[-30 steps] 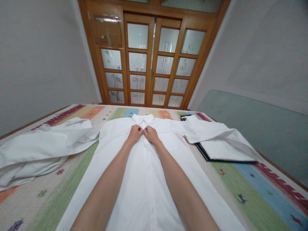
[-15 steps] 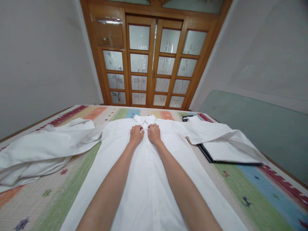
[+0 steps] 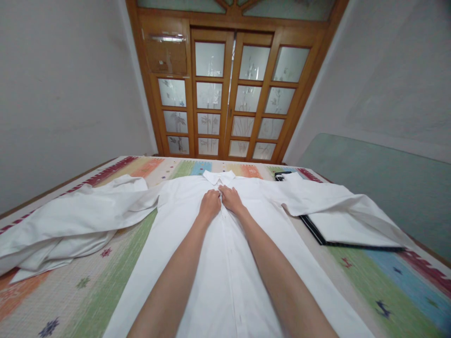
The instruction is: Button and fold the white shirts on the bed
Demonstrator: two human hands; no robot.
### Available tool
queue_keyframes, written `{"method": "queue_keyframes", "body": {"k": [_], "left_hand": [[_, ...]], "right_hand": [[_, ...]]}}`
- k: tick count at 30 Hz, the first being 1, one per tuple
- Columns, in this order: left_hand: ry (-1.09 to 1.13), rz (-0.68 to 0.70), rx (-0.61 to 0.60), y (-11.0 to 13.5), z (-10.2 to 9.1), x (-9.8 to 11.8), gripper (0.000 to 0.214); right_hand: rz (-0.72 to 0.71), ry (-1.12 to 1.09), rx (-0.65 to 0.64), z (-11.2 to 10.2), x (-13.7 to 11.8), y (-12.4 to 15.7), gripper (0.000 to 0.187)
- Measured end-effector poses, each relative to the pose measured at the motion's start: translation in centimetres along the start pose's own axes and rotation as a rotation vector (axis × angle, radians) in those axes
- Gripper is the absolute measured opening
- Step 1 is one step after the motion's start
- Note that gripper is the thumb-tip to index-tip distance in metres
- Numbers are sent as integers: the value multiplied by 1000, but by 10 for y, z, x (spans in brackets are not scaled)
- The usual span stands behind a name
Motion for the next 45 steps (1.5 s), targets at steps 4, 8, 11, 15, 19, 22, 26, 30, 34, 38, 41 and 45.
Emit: {"method": "queue_keyframes", "body": {"k": [4,8,11,15,19,22,26,30,34,38,41,45], "left_hand": [[0,10,-1,-1,1,2,29],[-11,17,-7,-2,1,4,26],[-23,15,-9,-2,2,4,26],[-38,1,-11,-3,5,4,29],[-45,-30,-8,-4,8,3,32],[-55,-69,6,-3,7,1,35],[-103,-148,-16,-3,8,-6,43],[-92,-178,-75,-5,15,-15,48],[-86,-209,-135,-9,20,-30,51],[-133,-313,-215,-12,13,-67,55],[-182,-387,-269,-12,5,-101,62],[-203,-377,-301,-13,-1,-123,65]], "right_hand": [[-3,21,-17,-3,-1,-7,44],[7,33,-25,-2,4,-18,44],[10,53,-39,1,8,-24,48],[8,62,-53,5,11,-31,51],[23,57,-42,7,12,-36,50],[33,63,-40,8,13,-37,50],[-14,76,-57,8,11,-30,51],[-51,66,-19,2,10,-16,53],[83,82,9,-5,27,-2,53],[252,107,-3,-20,61,14,49],[348,136,-5,-36,90,27,52],[393,175,26,-51,109,36,53]]}}
Point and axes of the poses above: each hand's wrist, its own y-axis away from the middle knuckle, its own z-axis out of the palm, x = y × z, the point moved 6 cm from there along -y, towards the middle knuckle, and after that the axes turned 11 degrees about -y, right-handed, at the moved point
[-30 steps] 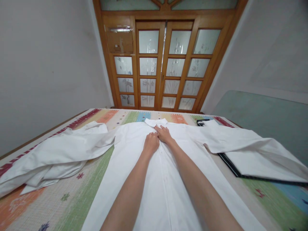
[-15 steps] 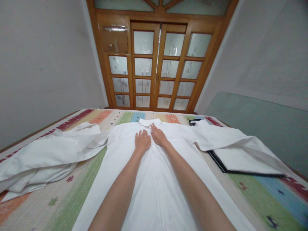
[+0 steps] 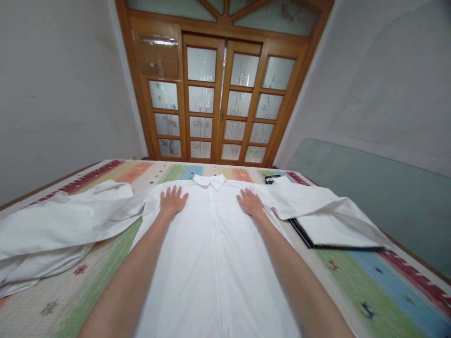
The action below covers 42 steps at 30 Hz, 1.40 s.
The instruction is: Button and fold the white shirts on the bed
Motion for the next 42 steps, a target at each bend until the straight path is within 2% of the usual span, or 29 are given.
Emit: {"method": "queue_keyframes", "body": {"k": [6,9,12,18,22,30,34,38,40,42], "left_hand": [[-75,31,15,4,0,5,64],[-120,65,39,6,-1,8,63],[-148,161,76,5,-2,14,59],[-150,237,47,-5,0,18,56],[-145,234,16,-14,3,16,60],[-189,256,17,-23,1,18,59],[-194,293,4,-27,4,20,58],[-191,355,-20,-31,4,23,58],[-186,415,-38,-33,3,26,58],[-173,461,-60,-35,2,29,59]], "right_hand": [[-188,76,88,-3,-17,-13,53],[-222,85,92,0,-22,-26,58],[-225,88,63,4,-22,-38,60],[-295,139,107,-1,-25,-40,44],[-299,147,83,-1,-26,-39,39],[-239,144,-29,14,-17,-53,50],[-129,145,-109,20,-15,-62,55],[-12,141,-119,22,-19,-65,57],[-52,138,-112,21,-24,-63,56],[-161,126,-123,21,-31,-59,55]]}}
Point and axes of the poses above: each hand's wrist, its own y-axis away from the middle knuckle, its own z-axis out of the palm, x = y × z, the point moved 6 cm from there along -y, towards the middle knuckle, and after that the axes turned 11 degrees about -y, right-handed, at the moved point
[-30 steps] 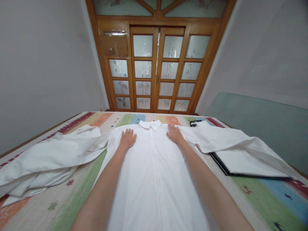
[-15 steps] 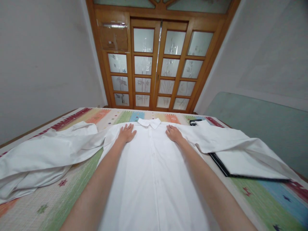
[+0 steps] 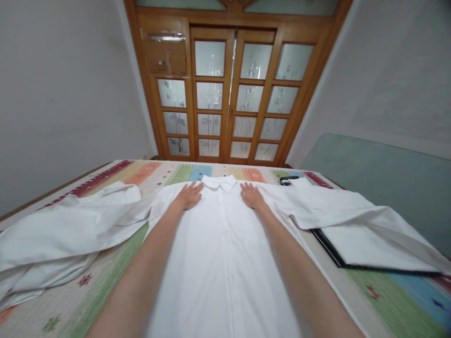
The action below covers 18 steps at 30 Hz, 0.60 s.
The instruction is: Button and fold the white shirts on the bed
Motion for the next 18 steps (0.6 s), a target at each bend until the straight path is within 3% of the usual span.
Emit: {"method": "queue_keyframes", "body": {"k": [3,8,11,18], "left_hand": [[22,-53,-14,-7,-1,-1,60],[22,-246,0,-19,1,8,59],[26,-324,8,-20,0,16,59],[-2,-241,8,3,-1,17,61]], "right_hand": [[-95,-24,-29,0,-7,5,55],[188,-81,-29,2,-4,9,60],[263,-104,-35,4,-7,12,62],[169,-57,-55,3,-7,22,64]]}}
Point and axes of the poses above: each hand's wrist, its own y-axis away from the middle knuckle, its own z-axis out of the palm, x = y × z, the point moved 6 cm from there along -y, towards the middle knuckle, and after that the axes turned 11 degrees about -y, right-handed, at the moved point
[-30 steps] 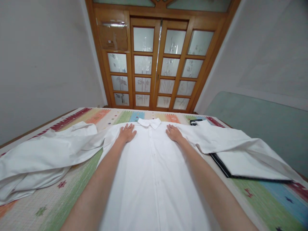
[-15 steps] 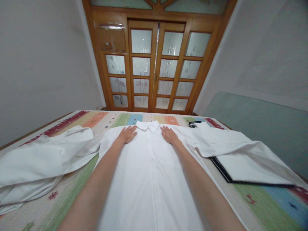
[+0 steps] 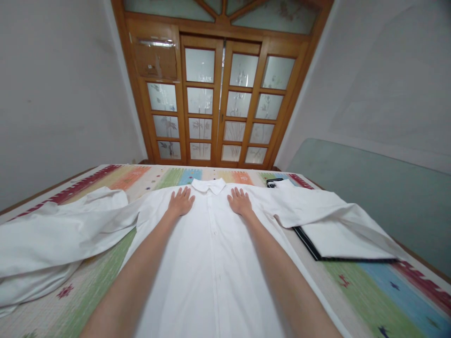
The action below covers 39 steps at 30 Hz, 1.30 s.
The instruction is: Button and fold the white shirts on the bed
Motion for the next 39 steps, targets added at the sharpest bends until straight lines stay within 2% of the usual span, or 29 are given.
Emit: {"method": "queue_keyframes", "body": {"k": [8,16,19,28,34,36,39], "left_hand": [[-20,22,7,40,-2,-9,63],[-18,39,4,86,-3,-7,65],[-23,45,15,102,-3,-6,65],[-19,28,-10,124,-8,0,66],[-21,63,-5,135,-5,4,64],[-15,8,2,141,-3,3,66],[-8,-173,4,151,0,-7,72]], "right_hand": [[-74,-40,-19,-4,2,18,71],[-20,-27,22,-4,3,41,61],[-45,-18,64,-4,-1,54,60],[-360,-11,5,6,-27,108,58],[-594,-24,9,11,-44,150,57],[-637,-27,11,12,-47,163,57],[-654,-34,22,13,-47,181,58]]}}
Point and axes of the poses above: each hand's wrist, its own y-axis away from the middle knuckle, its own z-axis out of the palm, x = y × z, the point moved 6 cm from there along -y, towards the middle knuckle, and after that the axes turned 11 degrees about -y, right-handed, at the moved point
